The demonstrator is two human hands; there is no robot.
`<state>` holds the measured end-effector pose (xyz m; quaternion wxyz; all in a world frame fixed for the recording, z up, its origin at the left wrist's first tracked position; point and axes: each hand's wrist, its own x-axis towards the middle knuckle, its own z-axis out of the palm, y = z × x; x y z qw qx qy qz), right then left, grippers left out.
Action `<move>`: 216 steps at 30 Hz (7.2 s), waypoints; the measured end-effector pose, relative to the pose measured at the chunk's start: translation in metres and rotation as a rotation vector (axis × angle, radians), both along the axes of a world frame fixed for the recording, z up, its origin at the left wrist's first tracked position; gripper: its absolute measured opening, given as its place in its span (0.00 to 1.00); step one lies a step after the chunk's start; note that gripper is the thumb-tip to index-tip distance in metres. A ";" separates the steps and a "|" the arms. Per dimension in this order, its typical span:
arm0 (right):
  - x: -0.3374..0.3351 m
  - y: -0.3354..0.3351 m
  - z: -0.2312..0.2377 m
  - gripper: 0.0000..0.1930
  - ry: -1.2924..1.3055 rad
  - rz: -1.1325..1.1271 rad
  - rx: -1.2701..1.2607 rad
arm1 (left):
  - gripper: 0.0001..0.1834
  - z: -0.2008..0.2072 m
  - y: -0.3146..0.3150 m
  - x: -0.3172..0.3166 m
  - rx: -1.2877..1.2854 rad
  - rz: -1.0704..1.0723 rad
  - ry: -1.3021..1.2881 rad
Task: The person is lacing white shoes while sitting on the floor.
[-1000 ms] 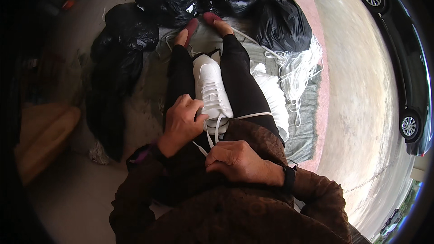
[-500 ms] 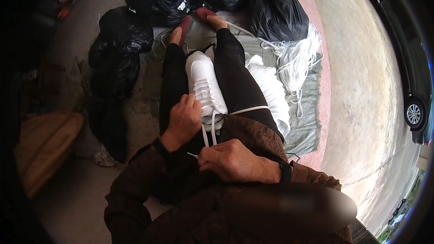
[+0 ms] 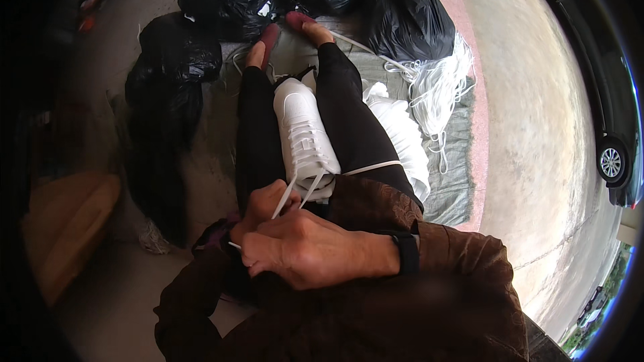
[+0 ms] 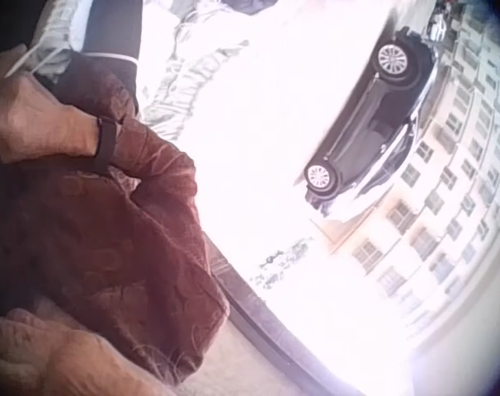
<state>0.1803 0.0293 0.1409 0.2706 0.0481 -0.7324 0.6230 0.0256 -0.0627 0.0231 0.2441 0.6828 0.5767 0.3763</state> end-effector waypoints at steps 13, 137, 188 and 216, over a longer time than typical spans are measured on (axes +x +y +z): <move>0.024 0.069 -0.106 0.06 -0.616 -0.408 -0.854 | 0.09 0.035 0.053 -0.045 0.162 -0.392 0.585; 0.097 0.103 -0.093 0.20 -0.432 -0.599 0.799 | 0.27 0.008 0.040 0.015 -0.413 0.612 -1.680; 0.110 0.186 -0.161 0.05 -0.633 -0.826 0.158 | 0.25 -0.046 0.000 0.046 -0.254 0.890 -1.828; -0.173 0.233 -0.284 0.18 -0.756 -0.190 0.427 | 0.28 -0.035 -0.049 0.018 -0.380 1.102 -0.882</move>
